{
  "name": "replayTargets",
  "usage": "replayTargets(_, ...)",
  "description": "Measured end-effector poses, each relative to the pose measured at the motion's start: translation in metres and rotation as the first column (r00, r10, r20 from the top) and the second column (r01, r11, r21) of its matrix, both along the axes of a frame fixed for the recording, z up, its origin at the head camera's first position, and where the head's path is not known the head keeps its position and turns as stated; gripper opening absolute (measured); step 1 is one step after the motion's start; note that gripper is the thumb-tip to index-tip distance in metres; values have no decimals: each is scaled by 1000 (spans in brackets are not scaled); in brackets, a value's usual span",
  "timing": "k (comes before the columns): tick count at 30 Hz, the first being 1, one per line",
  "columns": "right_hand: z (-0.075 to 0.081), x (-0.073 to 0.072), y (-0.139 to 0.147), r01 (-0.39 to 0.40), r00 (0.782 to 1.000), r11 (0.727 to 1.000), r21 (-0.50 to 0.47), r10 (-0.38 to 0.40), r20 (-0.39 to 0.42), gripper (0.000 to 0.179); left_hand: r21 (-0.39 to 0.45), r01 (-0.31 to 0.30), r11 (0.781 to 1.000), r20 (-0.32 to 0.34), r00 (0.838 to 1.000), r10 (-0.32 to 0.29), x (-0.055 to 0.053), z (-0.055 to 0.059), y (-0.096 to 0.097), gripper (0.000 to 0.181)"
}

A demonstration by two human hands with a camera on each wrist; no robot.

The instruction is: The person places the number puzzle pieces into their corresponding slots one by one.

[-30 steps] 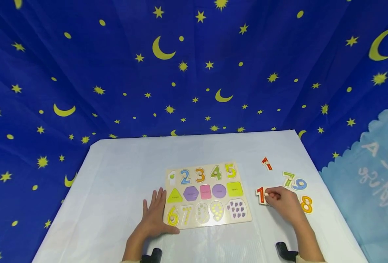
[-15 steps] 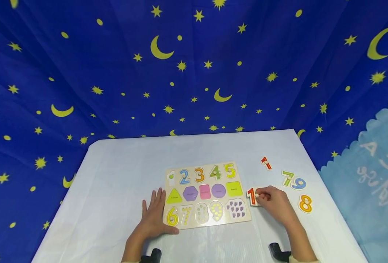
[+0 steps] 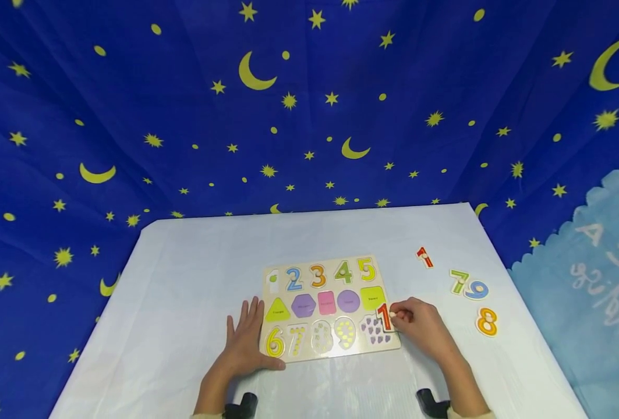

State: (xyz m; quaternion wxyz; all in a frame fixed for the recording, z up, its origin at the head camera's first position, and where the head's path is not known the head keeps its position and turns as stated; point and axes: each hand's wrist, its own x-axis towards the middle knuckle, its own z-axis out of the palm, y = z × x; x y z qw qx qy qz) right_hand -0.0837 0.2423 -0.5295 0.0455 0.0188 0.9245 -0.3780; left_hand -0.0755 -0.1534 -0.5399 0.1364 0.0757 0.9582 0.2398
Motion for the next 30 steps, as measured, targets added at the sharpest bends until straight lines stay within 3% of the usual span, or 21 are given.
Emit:
replayTargets(10,-1,4,-15,-24,999,998,-50,25,34,14,-2,0,1000,15,1000,0,0,0,0,147)
replayTargets(30,3,9,-33,-108,994,994,-5,108,27,13,-1,7,1000,2,1000,-7,1,2,1,145)
